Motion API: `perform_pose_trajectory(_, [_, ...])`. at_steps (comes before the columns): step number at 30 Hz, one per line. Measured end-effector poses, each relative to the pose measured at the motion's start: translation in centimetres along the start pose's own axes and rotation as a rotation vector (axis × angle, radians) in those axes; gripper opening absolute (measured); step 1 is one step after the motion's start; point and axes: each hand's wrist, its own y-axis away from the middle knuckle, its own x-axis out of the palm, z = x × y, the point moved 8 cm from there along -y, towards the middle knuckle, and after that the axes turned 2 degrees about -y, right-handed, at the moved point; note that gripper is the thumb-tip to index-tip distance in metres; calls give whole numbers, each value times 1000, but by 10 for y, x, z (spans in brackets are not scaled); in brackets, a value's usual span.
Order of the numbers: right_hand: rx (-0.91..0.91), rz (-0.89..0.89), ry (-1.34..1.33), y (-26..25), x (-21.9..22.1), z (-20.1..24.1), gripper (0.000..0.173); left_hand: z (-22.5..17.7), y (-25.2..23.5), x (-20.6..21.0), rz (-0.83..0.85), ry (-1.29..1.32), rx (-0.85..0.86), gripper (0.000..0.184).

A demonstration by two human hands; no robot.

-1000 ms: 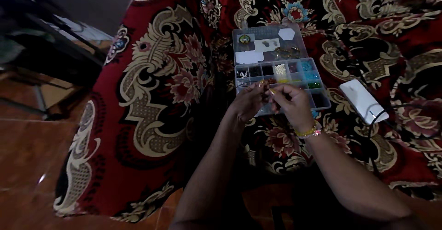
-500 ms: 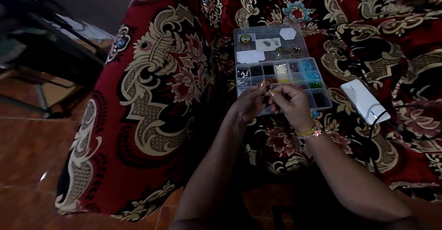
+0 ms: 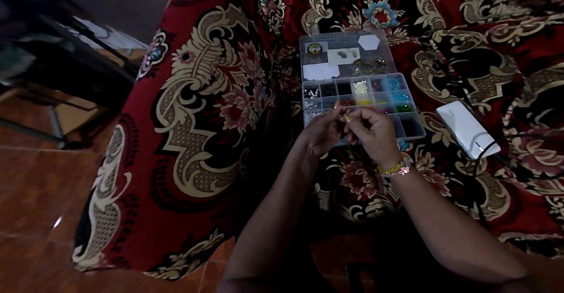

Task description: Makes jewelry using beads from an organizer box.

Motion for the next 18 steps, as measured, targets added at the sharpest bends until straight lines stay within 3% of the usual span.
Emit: perform_pose_trajectory(18, [13, -7, 110, 0, 1, -4, 11, 6, 3, 7, -49, 68, -82, 36])
